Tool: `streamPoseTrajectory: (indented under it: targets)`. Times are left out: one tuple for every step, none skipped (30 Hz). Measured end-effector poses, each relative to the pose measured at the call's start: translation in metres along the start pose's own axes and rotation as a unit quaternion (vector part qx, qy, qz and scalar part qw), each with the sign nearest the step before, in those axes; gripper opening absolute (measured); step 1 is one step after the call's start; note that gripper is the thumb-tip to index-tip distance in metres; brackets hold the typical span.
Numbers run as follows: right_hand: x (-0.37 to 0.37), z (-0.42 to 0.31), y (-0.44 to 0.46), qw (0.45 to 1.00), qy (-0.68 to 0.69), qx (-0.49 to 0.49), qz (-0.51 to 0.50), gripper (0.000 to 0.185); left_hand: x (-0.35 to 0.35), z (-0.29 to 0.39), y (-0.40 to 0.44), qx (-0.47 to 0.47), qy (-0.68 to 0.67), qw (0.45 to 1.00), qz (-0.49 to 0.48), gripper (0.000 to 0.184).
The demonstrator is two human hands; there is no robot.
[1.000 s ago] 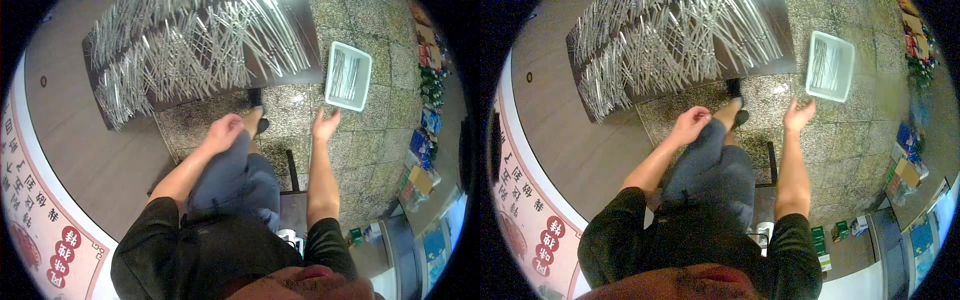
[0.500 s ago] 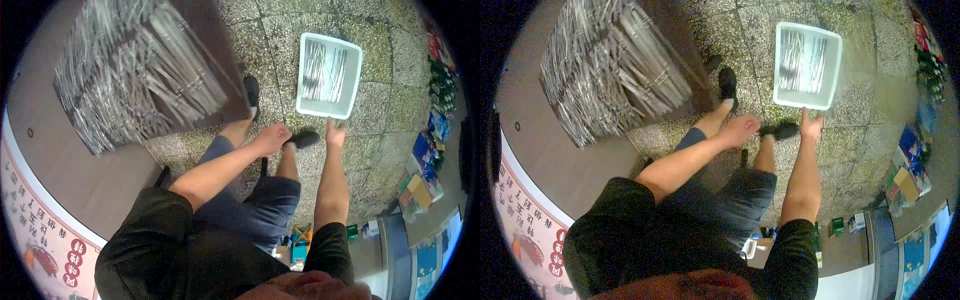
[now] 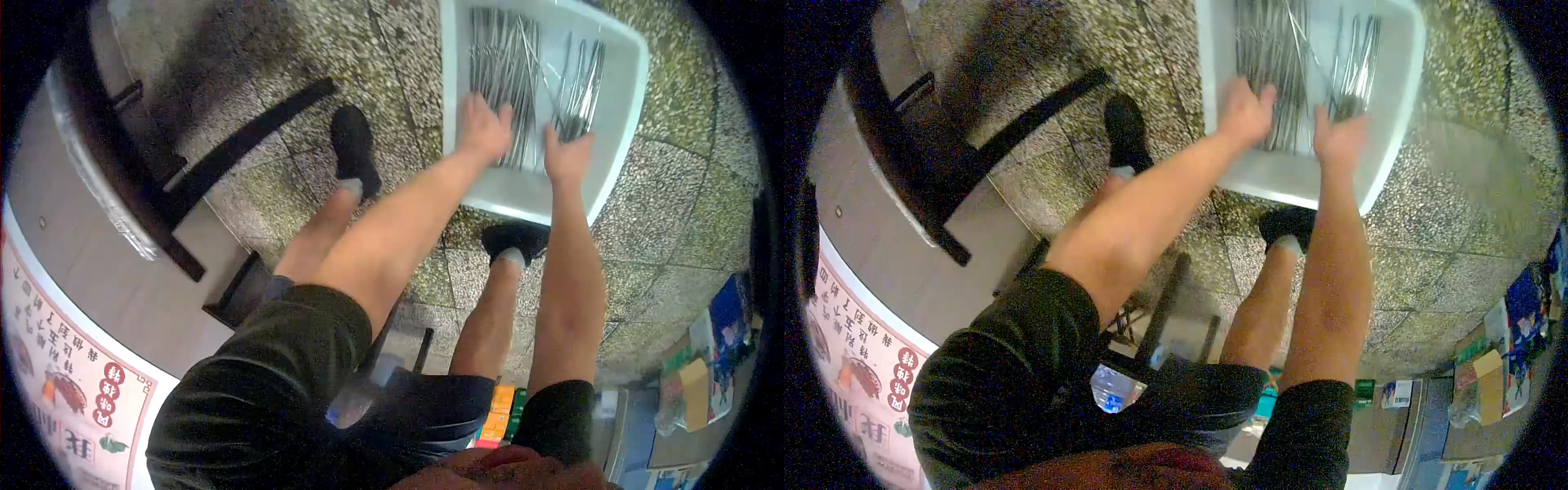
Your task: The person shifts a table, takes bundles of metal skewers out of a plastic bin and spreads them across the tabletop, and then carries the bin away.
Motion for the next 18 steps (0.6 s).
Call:
streamPoseTrajectory:
  targets:
    - [0.008, 0.006, 0.001, 1.0, 0.013, -0.007, 0.025, 0.094, 0.008, -0.003, 0.008, 0.004, -0.02, 0.999, 0.031, 0.07]
    - [0.009, 0.001, -0.001, 0.999, 0.02, -0.002, 0.031, 0.092, 0.014, -0.007, 0.016, 0.01, -0.038, 0.997, 0.066, 0.069]
    - [0.006, -0.013, -0.002, 0.999, 0.028, 0.005, 0.038, 0.09, 0.015, -0.01, 0.021, 0.017, -0.053, 0.993, 0.101, 0.068]
    - [0.007, -0.021, -0.006, 0.998, 0.036, 0.013, 0.046, 0.088, 0.016, -0.014, 0.024, -0.003, -0.066, 0.992, 0.109, 0.067]
    - [0.014, -0.026, -0.01, 0.998, 0.029, -0.018, 0.048, 0.086, 0.015, -0.014, 0.026, -0.021, -0.081, 0.99, 0.118, 0.067]
    - [0.022, -0.034, -0.01, 0.997, 0.024, -0.049, 0.055, 0.085, 0.011, -0.01, 0.03, -0.032, -0.094, 0.987, 0.128, 0.067]
    - [0.026, -0.046, -0.009, 0.994, 0.021, -0.082, 0.064, 0.083, 0.012, -0.007, 0.036, -0.051, -0.097, 0.99, 0.084, 0.065]
    - [0.038, -0.055, -0.008, 0.996, 0.032, -0.089, -0.004, 0.082, 0.011, -0.005, 0.04, -0.069, -0.1, 0.992, 0.04, 0.065]
    - [0.044, -0.063, -0.01, 0.995, 0.017, -0.102, -0.009, 0.082, 0.01, -0.004, 0.043, -0.09, -0.103, 0.991, -0.003, 0.065]
    - [0.05, -0.072, -0.015, 0.993, 0.001, -0.117, -0.017, 0.083, 0.005, 0.002, 0.046, -0.083, -0.094, 0.991, -0.047, 0.064]
    - [0.055, -0.08, -0.021, 0.991, -0.017, -0.131, -0.027, 0.083, 0.001, 0.008, 0.048, -0.079, -0.087, 0.989, -0.091, 0.063]
    - [0.059, -0.081, -0.022, 0.995, -0.02, -0.095, -0.038, 0.08, 0.002, 0.01, 0.048, -0.075, -0.083, 0.984, -0.138, 0.062]
    - [0.059, -0.077, -0.022, 0.996, 0.05, -0.066, -0.029, 0.075, 0.006, 0.011, 0.051, -0.056, -0.063, 0.985, -0.148, 0.064]
    - [0.063, -0.074, -0.02, 0.992, 0.123, -0.036, -0.017, 0.071, 0.009, 0.012, 0.056, -0.035, -0.041, 0.986, -0.158, 0.066]
    - [0.066, -0.074, -0.016, 0.99, 0.141, -0.018, -0.003, 0.066, 0.008, 0.014, 0.063, -0.012, -0.016, 0.986, -0.164, 0.069]
    - [0.069, -0.074, -0.012, 0.987, 0.159, 0.0, 0.011, 0.061, 0.005, 0.015, 0.062, 0.004, -0.004, 0.984, -0.176, 0.066]
    - [0.068, -0.072, -0.01, 0.993, 0.119, 0.011, 0.023, 0.056, 0.001, 0.017, 0.059, 0.02, 0.007, 0.982, -0.187, 0.064]
    - [0.069, -0.072, -0.012, 0.996, 0.077, 0.023, 0.032, 0.051, -0.002, 0.015, 0.058, 0.024, 0.008, 0.98, -0.195, 0.063]
Point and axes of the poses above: each hand's wrist, its own y-axis towards the middle knuckle, its own x-axis out of the palm, z = x × y, the point moved 7 cm from there along y, towards the middle knuckle, and after that the axes turned 10 degrees about -z, right-handed, at the moved point
